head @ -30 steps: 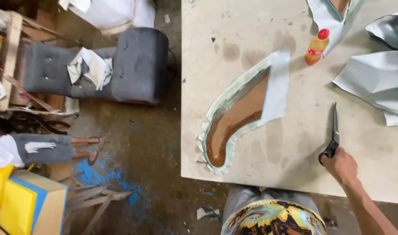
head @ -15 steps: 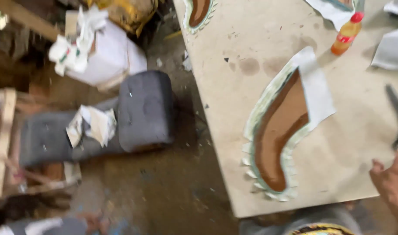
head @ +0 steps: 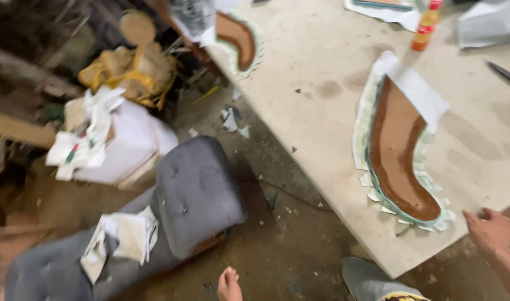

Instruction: Using scissors to trim excess fabric and cut relief notches along the curved edges of upholstered furniture components.

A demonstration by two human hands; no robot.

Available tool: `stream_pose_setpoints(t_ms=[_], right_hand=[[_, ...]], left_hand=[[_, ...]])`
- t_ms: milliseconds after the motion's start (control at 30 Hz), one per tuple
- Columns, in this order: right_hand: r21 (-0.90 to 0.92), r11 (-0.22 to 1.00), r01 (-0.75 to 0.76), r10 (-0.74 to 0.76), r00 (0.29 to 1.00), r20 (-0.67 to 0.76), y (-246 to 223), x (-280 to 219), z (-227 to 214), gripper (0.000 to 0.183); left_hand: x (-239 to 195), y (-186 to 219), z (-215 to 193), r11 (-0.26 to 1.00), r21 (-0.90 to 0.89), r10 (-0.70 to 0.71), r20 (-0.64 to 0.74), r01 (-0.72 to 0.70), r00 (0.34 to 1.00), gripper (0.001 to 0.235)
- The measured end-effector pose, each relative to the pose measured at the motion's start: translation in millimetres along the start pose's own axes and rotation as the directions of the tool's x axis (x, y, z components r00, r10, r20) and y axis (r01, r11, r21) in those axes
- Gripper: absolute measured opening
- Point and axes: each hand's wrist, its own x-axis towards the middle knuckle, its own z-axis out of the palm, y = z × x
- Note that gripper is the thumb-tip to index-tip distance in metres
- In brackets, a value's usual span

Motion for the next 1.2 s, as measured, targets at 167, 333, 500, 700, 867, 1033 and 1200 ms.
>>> stream_pose_setpoints(t_ms=[167, 333, 500, 700, 867, 1033, 1200], right_hand=[[0.204, 0.971, -0.127, 0.154, 0.98, -0.123, 19.7, -50.2, 48.6, 0.054], [0.254, 0.938, -0.234, 0.284, 0.942, -0.18, -18.8, -68.0, 57.1, 0.054], [0.092, 0.984, -0.153, 0.176, 0.919, -0.353, 5.6, -73.2, 84.8, 0.037], [0.381, 0.835, -0.398, 0.524, 0.786, -0.327, -44.6, -131.0, 108.6, 0.033], [0.446, 0.716, -0.536, 0.697, 0.573, -0.431, -74.6, -115.8, 120.8, 0.024], [0.413, 0.633, -0.655, 0.756, 0.41, -0.511, -10.2, -79.6, 189.0, 0.026], [0.311, 0.48, -0.82, 0.834, 0.316, -0.453, 14.7, -99.4, 198.0, 0.025]], left_hand=[[16.8, 66.1, 131.6, 0.976, -0.044, 0.213, 0.42, -0.214, 0.882, 0.032], [13.3, 140.3, 221.9, 0.896, 0.145, 0.142, 0.801, -0.419, 0.581, 0.036], [25.6, 232.9, 283.0, 0.699, -0.058, 0.421, 0.839, -0.712, 0.345, 0.015], [57.8, 368.4, 440.7, 0.909, -0.15, 0.336, 0.814, -0.388, 0.473, 0.017], [28.2, 467.5, 604.5, 0.785, -0.032, 0.347, 0.85, -0.618, 0.397, 0.026], [-18.7, 513.6, 783.4, 0.553, -0.06, 0.51, 0.813, -0.831, 0.28, 0.037], [-81.9, 523.8, 825.5, 0.427, 0.075, 0.33, 0.915, -0.901, 0.233, 0.072]])
